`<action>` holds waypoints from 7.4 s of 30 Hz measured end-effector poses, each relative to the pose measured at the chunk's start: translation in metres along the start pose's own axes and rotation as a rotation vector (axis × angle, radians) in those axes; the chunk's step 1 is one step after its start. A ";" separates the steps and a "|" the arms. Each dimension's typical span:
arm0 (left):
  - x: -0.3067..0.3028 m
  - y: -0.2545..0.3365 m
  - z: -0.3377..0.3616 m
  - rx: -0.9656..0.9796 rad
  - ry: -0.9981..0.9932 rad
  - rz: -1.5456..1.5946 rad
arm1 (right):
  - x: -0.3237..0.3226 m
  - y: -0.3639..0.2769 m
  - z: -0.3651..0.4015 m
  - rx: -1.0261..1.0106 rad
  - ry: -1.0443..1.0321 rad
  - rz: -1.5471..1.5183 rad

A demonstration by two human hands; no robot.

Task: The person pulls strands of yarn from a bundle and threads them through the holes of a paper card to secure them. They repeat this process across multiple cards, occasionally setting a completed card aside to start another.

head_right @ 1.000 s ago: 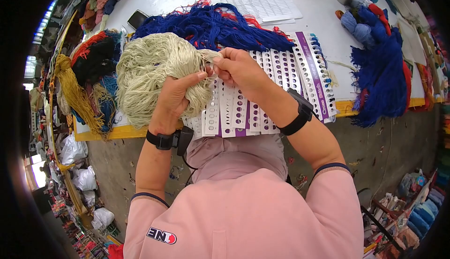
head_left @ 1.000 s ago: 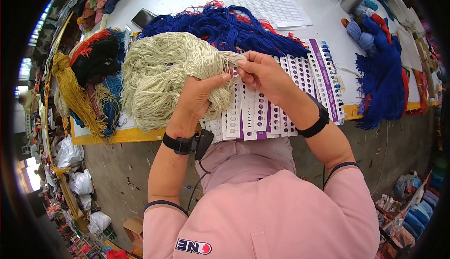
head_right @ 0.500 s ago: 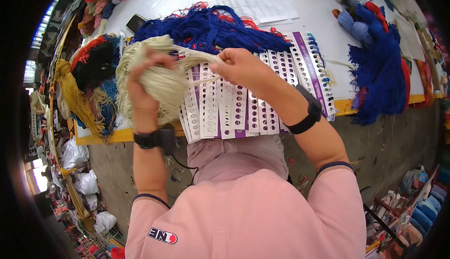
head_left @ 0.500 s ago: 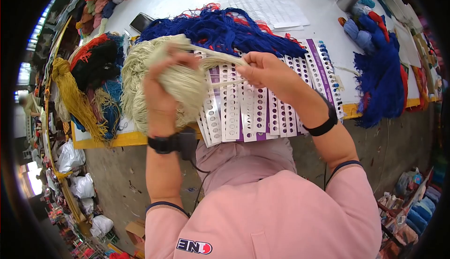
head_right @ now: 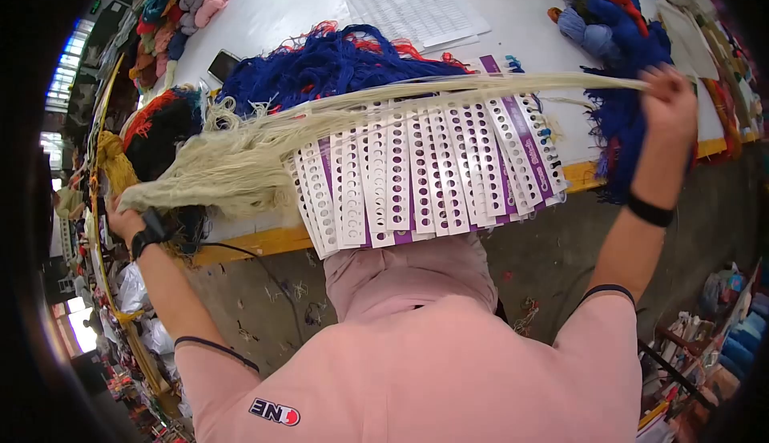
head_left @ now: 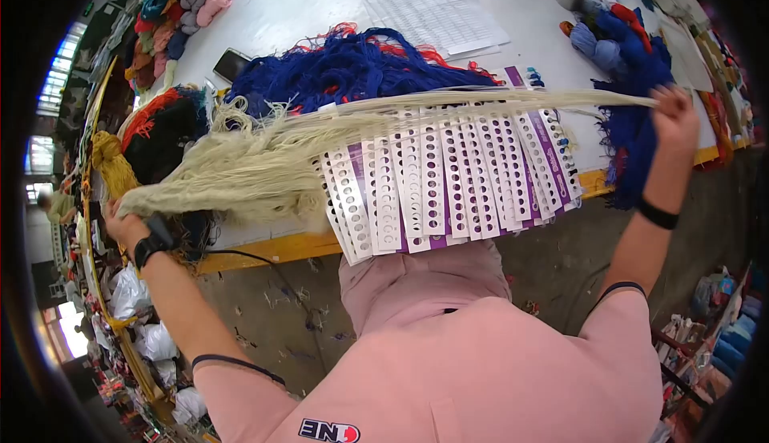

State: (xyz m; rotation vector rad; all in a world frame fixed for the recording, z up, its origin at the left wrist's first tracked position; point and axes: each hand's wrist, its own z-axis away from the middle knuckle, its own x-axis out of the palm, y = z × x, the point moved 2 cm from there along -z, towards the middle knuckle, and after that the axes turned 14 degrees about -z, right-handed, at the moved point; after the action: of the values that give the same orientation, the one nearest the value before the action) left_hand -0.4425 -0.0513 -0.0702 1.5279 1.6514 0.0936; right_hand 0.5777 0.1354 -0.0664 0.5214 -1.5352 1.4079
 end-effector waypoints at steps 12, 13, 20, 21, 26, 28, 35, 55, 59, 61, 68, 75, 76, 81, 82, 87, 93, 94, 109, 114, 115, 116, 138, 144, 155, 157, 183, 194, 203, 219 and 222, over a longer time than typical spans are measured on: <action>0.165 0.401 0.246 -0.564 -1.360 0.725 | 0.079 0.256 0.138 0.201 -0.989 1.137; 0.190 0.393 0.261 -0.729 -1.482 0.724 | 0.074 0.271 0.142 0.263 -0.992 1.165; 0.221 0.401 0.275 -0.326 -1.493 0.334 | 0.061 0.286 0.130 0.150 -1.244 1.262; 0.222 0.403 0.284 -0.264 -1.393 0.285 | 0.065 0.284 0.130 0.123 -1.239 1.264; 0.200 0.410 0.290 -0.303 -1.380 0.404 | 0.068 0.290 0.125 -0.070 -1.189 1.304; 0.206 0.400 0.290 -0.326 -1.443 0.398 | 0.078 0.289 0.128 0.173 -1.106 1.206; 0.202 0.402 0.286 -0.526 -1.478 0.540 | 0.079 0.311 0.120 -0.026 -1.341 1.299; 0.211 0.382 0.278 -0.271 -1.367 0.482 | 0.075 0.307 0.126 0.145 -1.079 1.325; 0.199 0.383 0.274 -0.558 -1.405 0.533 | 0.074 0.304 0.131 0.153 -1.094 1.373; 0.198 0.383 0.275 -0.494 -1.407 0.496 | 0.071 0.306 0.132 0.133 -1.097 1.368; 0.198 0.386 0.274 -0.529 -1.474 0.539 | 0.067 0.308 0.132 0.130 -1.077 1.392; 0.193 0.390 0.278 -0.738 -1.654 0.985 | 0.063 0.311 0.132 0.085 -1.027 1.326; 0.190 0.391 0.284 -0.502 -1.645 0.829 | 0.060 0.312 0.132 0.122 -0.936 1.220; 0.185 0.394 0.295 0.434 -1.470 0.286 | 0.060 0.308 0.121 0.466 -0.804 1.018; 0.185 0.394 0.293 0.451 -1.462 0.299 | 0.064 0.307 0.120 0.408 -0.882 1.103; 0.188 0.390 0.292 0.323 -1.465 0.350 | 0.071 0.311 0.114 0.271 -1.050 1.302; 0.190 0.377 0.264 -0.228 -1.392 0.684 | 0.072 0.308 0.109 0.412 -1.012 1.324; 0.184 0.370 0.249 -0.275 -1.346 0.766 | 0.072 0.308 0.109 0.348 -1.044 1.360; 0.165 0.367 0.231 -0.336 -1.209 0.654 | 0.069 0.326 0.135 -0.062 -1.121 1.273; 0.203 0.380 0.276 -0.314 -1.323 0.583 | 0.072 0.315 0.131 0.135 -1.070 1.221; 0.203 0.381 0.277 -0.297 -1.333 0.567 | 0.072 0.315 0.134 0.088 -1.084 1.218; 0.203 0.380 0.277 -0.281 -1.344 0.548 | 0.071 0.316 0.136 0.045 -1.098 1.212; 0.098 0.144 -0.005 -0.343 -0.748 0.799 | 0.065 0.318 0.137 0.119 -1.090 1.262; -0.099 0.140 -0.176 0.203 -0.077 -0.123 | 0.122 0.305 0.144 0.147 -1.238 1.248; -0.184 0.309 -0.160 0.316 0.190 -0.164 | 0.236 0.477 0.211 -0.016 -2.044 1.692; -0.174 0.302 -0.160 -0.034 -0.049 0.264 | 0.261 0.487 0.193 -0.221 -1.826 1.681; 0.127 0.302 0.291 -0.447 -1.061 0.747 | 0.056 0.293 0.292 -0.516 -1.758 1.456; 0.126 0.264 0.271 -0.352 -1.147 0.538 | 0.048 0.329 0.313 -0.701 -1.674 1.349; 0.118 0.254 0.264 -0.361 -1.210 0.360 | 0.051 0.282 0.292 -0.500 -1.524 1.624; 0.118 0.310 0.298 -0.208 -1.002 0.513 | 0.047 0.272 0.285 -0.647 -1.575 1.581; 0.119 0.311 0.286 -0.060 -1.084 0.304 | 0.036 0.275 0.280 -0.777 -1.600 1.621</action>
State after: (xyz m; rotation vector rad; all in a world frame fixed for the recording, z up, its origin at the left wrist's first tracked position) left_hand -0.0099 -0.0111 -0.1329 1.3732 0.5516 -0.4470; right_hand 0.2370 -0.0468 -0.1458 -0.5164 -4.0947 0.9139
